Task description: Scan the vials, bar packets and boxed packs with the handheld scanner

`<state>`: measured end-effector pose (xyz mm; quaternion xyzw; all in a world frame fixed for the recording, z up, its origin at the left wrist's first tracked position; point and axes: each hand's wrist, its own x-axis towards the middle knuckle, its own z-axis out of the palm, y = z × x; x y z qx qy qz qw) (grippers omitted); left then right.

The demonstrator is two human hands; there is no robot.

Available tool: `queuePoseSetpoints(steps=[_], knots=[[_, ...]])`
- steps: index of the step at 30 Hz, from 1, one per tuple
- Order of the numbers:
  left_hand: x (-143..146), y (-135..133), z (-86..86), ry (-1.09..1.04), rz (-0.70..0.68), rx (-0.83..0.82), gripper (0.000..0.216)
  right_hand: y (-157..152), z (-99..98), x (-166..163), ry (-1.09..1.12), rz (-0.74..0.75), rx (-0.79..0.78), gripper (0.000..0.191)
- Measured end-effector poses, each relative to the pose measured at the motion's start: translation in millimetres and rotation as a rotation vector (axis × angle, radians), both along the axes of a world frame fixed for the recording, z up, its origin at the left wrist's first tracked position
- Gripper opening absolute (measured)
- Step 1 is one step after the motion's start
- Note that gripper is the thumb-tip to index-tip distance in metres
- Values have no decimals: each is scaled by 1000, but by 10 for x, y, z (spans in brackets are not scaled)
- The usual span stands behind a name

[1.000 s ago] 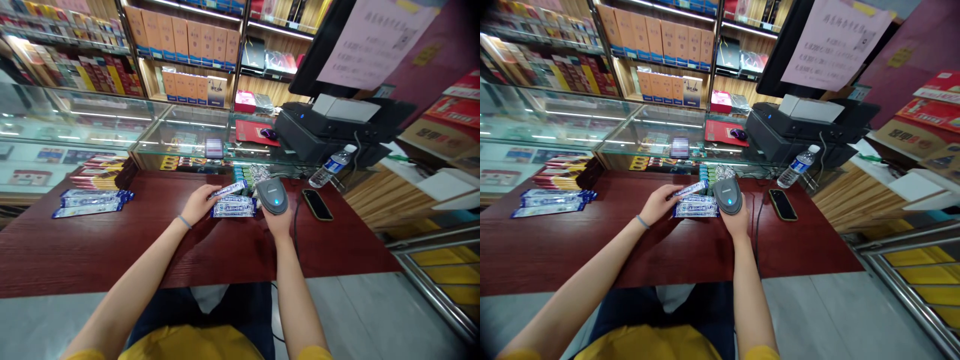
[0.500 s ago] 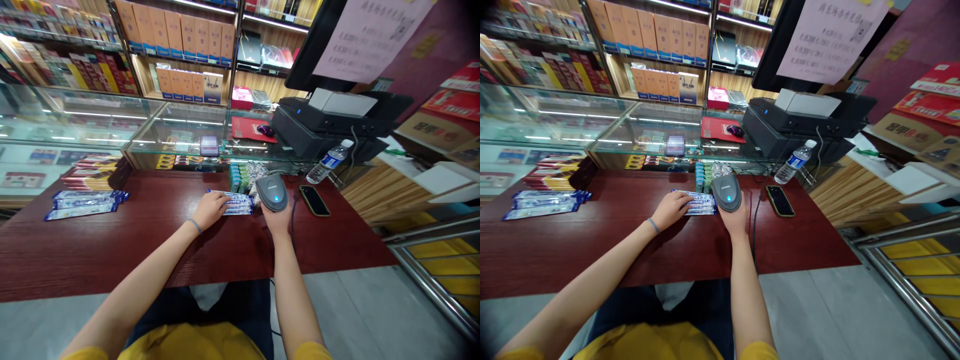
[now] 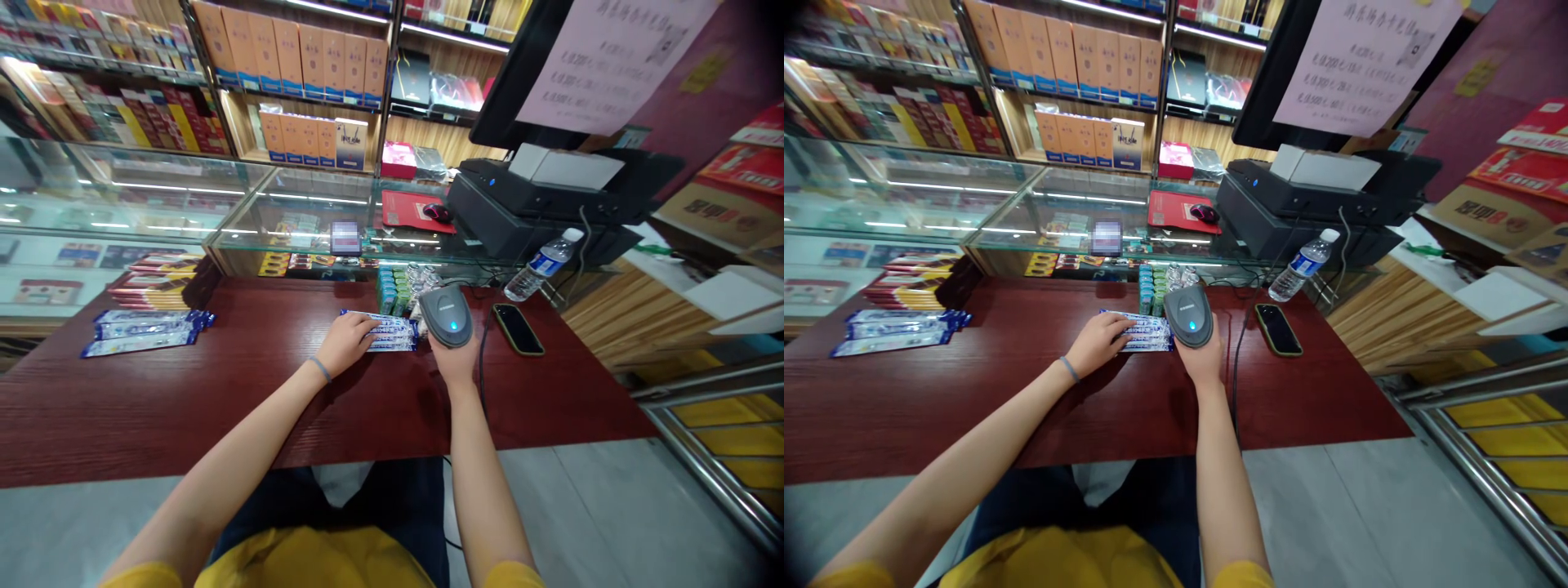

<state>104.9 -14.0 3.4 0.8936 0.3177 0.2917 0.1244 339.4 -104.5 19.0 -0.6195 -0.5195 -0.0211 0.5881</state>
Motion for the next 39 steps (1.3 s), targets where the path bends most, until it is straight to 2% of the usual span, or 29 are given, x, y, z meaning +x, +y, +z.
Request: queuePoseSetpoints(steps=[5, 10, 13, 17, 25, 30, 34, 39], knots=[[-191, 96, 117, -60, 9, 17, 30, 9, -20, -14, -6, 49, -5, 55], [-596, 243, 271, -80, 80, 33, 29, 18, -88, -23, -2, 120, -43, 64], [-951, 270, 292, -39, 147, 52, 30, 27, -142, -43, -31, 170, -63, 62], [-1535, 222, 234, 5, 277, 56, 30, 31, -183, -111, -91, 267, -75, 58], [-2673, 34, 92, 115, 549, 35, 34, -16, -138, -265, -294, 413, -81, 46], [-3224, 122, 24, 183, 756, 76, 41, -11, -187, -245, -265, 406, -118, 50], [-3430, 251, -74, 200, 789, 73, 44, -7, -235, -221, -244, 384, -134, 55], [-3446, 310, -137, 259, 831, 88, 47, -11, -210, -234, -271, 394, -123, 47]])
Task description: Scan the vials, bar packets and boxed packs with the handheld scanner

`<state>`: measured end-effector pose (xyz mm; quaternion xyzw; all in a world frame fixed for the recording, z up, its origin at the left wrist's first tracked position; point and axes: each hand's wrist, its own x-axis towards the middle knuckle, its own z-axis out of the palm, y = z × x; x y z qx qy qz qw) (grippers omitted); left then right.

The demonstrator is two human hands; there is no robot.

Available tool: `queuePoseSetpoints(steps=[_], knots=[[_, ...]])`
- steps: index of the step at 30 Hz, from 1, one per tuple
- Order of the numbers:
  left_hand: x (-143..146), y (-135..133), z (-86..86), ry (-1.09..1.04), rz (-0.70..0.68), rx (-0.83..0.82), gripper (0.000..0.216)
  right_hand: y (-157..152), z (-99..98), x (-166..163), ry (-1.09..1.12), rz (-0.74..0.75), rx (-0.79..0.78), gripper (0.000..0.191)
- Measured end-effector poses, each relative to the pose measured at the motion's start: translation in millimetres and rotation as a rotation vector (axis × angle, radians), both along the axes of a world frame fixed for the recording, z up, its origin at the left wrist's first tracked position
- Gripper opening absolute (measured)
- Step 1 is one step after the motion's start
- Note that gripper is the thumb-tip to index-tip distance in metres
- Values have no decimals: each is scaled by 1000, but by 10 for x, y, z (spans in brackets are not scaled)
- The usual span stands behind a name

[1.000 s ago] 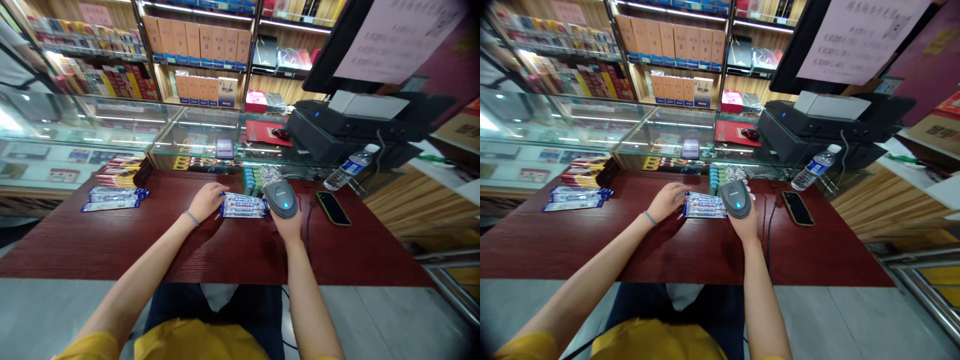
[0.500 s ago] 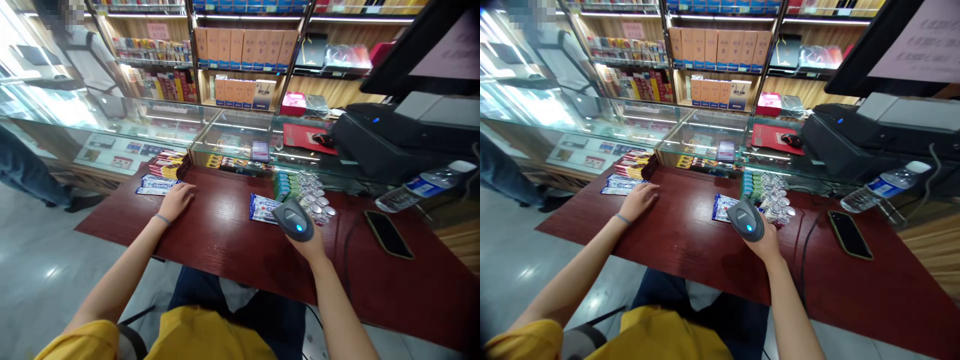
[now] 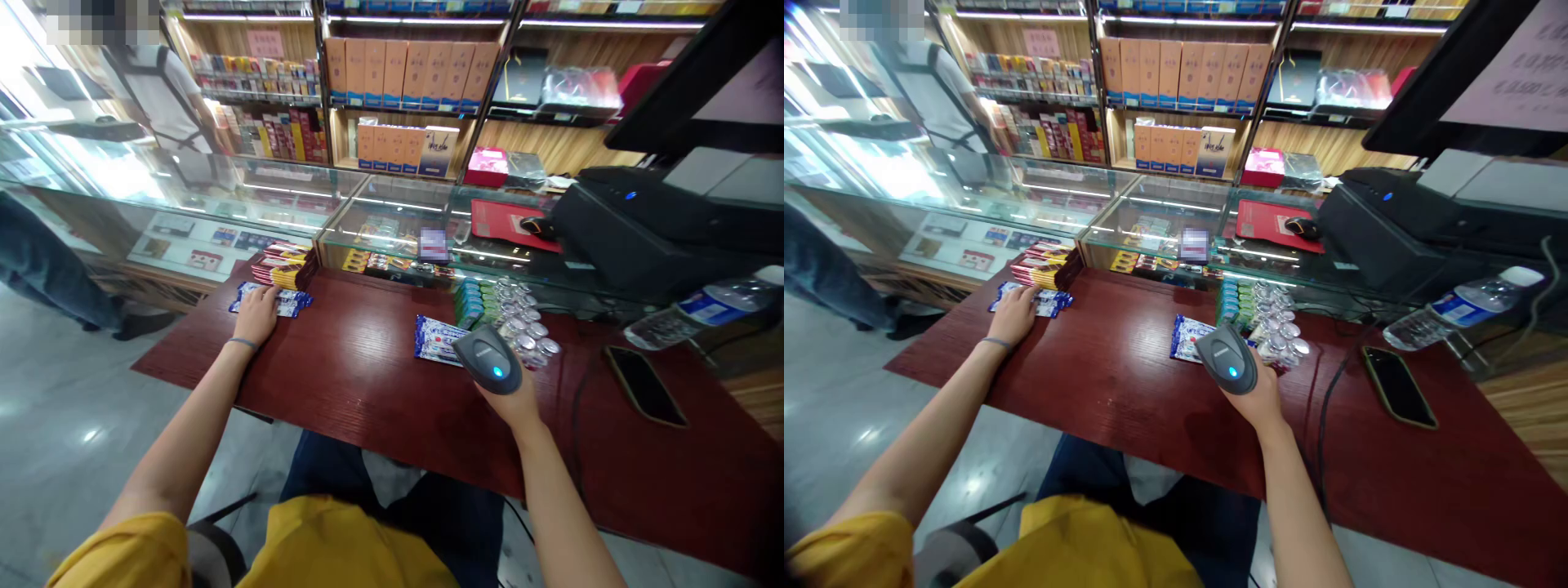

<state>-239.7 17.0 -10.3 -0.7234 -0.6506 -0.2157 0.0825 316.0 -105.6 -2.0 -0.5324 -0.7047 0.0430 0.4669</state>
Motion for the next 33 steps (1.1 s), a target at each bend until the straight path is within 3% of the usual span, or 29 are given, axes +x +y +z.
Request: queuePoseSetpoints(steps=[8, 14, 17, 20, 25, 29, 33], knots=[[8, -58, 80, 13, -47, 32, 37, 16, -48, 23, 39, -29, -7, 59], [271, -140, 273, -253, -78, 252, 24, 31, -62, 34, 67, -72, 42, 63], [656, -108, 395, -522, -126, 341, 15, 43, -74, 49, 84, -113, 51, 58], [1219, -74, 508, -862, -246, 281, 21, 44, -69, 65, 105, -114, 20, 57], [2223, -107, 634, -1419, -468, -35, 40, 28, 11, 50, 135, -82, 19, 53], [2824, -142, 646, -1693, -467, -242, 43, 24, 74, 37, 180, -60, 59, 63], [3231, -145, 583, -1934, -385, -270, 42, 16, 128, 46, 188, -60, 37, 64]])
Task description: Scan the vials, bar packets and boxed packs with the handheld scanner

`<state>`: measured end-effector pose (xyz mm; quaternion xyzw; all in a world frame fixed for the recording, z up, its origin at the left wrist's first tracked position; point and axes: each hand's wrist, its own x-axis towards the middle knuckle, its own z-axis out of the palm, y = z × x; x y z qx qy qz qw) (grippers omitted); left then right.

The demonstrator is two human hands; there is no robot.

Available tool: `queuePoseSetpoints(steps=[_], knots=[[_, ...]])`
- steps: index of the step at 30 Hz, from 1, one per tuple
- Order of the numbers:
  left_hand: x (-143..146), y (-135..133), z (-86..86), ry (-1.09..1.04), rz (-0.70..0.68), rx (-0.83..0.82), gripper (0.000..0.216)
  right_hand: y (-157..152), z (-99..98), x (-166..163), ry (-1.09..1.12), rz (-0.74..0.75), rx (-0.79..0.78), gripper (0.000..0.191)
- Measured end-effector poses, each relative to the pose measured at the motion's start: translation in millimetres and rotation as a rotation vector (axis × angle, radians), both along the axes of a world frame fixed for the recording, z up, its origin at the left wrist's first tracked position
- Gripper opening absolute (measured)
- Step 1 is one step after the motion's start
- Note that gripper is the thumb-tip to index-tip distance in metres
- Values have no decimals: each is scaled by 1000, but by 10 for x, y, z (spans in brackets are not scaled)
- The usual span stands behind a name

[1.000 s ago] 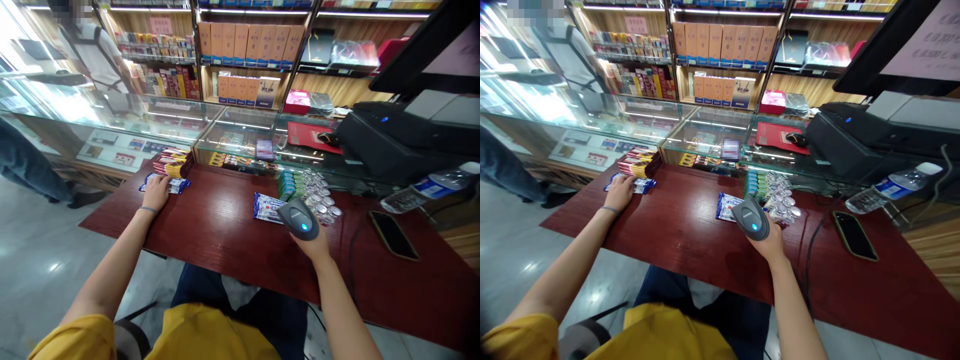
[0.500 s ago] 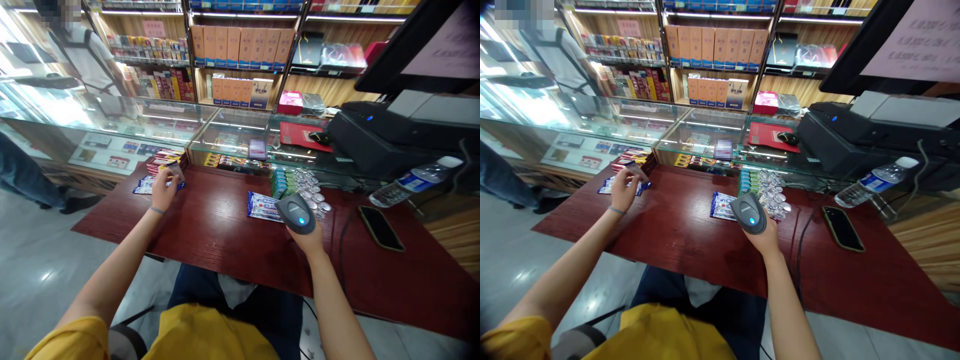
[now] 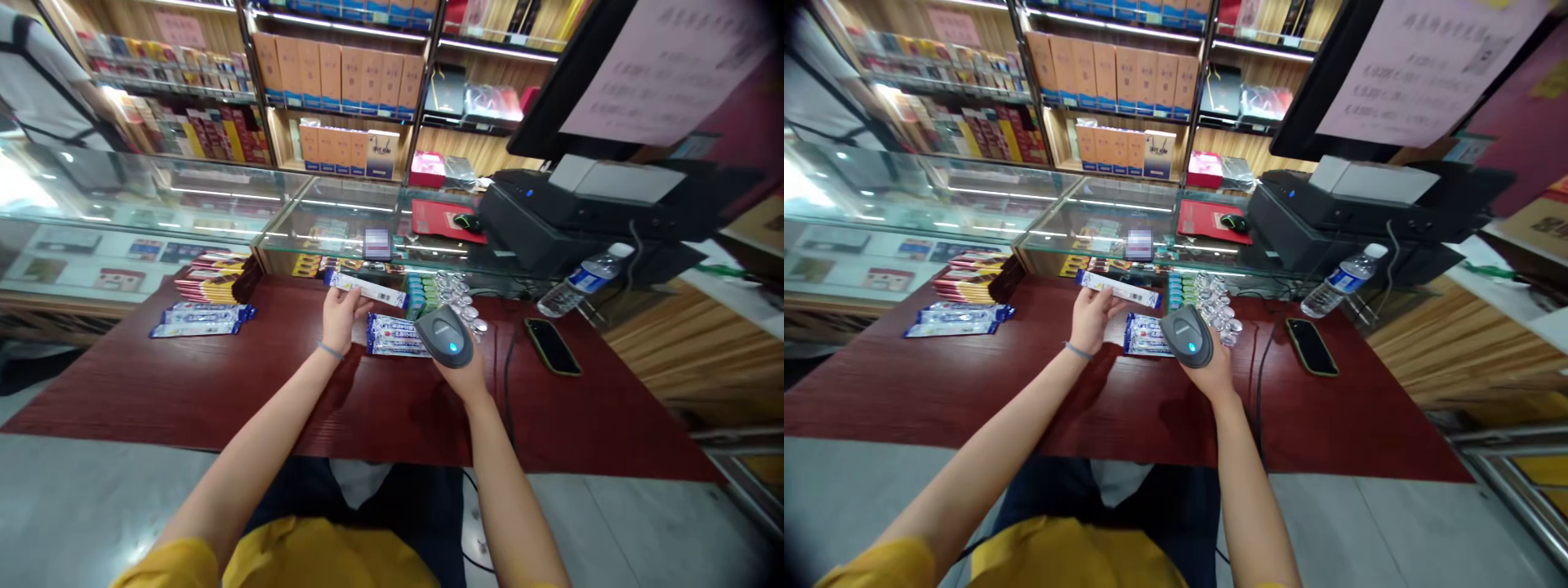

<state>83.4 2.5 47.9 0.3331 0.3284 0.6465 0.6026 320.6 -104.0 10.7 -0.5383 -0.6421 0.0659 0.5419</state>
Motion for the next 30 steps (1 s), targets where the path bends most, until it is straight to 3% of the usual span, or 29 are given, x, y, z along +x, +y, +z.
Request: queuePoseSetpoints(steps=[4, 12, 21, 25, 28, 30], knots=[[175, -17, -111, -121, -9, -74, 38, -18, 61, 5, -47, 7, -69, 63], [133, -31, -272, -158, 13, -100, 27, -56, 145, -17, -269, -5, -243, 50], [100, -16, -314, 13, 19, 58, 43, -62, 98, 48, -103, -37, -178, 57], [50, -37, -289, 236, 154, 216, 36, -34, 63, 138, -22, -129, -78, 62], [7, -117, -238, 580, 265, 429, 23, -3, 35, 199, 43, -198, -19, 62], [2, -182, -207, 802, 255, 588, 23, 15, 5, 237, 79, -223, 3, 60]])
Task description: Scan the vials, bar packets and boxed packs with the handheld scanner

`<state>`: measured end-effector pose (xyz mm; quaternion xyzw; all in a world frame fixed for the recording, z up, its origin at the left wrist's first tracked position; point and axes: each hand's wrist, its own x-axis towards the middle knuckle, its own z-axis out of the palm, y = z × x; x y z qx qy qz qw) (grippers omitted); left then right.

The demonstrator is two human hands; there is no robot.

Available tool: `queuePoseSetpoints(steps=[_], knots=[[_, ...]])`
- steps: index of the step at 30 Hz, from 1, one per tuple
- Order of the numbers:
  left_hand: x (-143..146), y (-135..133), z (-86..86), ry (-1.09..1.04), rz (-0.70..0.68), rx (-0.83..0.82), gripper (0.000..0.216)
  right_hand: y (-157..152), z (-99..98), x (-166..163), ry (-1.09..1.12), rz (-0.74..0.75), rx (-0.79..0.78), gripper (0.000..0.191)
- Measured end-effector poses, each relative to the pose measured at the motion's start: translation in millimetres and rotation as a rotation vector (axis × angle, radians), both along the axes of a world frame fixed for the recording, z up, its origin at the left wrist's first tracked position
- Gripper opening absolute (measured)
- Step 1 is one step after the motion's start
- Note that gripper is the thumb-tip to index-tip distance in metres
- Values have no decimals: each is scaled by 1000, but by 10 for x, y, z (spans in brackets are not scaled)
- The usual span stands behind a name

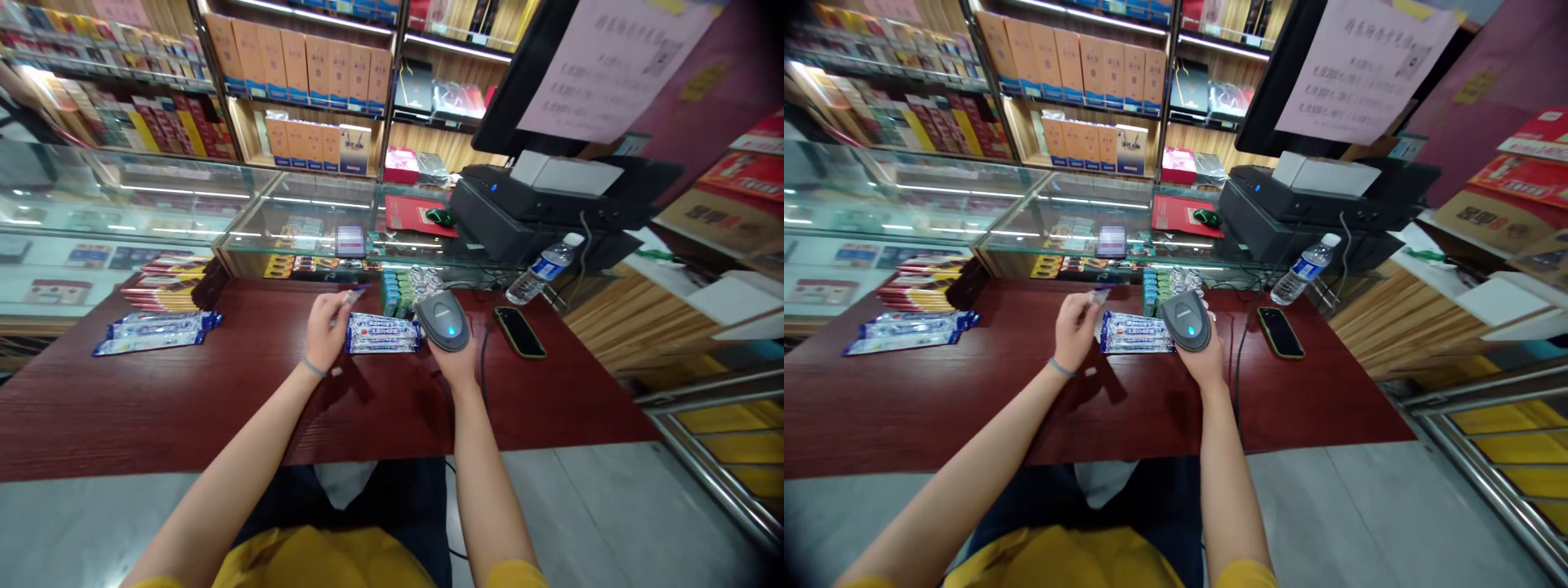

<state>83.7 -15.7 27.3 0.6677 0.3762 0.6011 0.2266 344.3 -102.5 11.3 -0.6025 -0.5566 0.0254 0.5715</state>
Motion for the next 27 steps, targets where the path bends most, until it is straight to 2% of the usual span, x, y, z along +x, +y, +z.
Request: queuePoseSetpoints(steps=[6, 11, 14, 19, 27], knots=[[160, -86, -52, 578, -110, 151, 45, 20, -79, 82, 32, -71, 39, 59], [341, -115, -128, 894, -119, 122, 48, 15, -47, 83, 39, -57, 48, 55], [412, -122, -145, 934, -156, 91, 44, 15, -33, 76, 62, -52, 49, 55], [463, -116, -187, 839, -219, 88, 36, 11, -51, 79, 67, -61, 28, 58], [490, -175, -233, 827, -226, 53, 38, 18, -71, 79, 46, -55, 28, 57]])
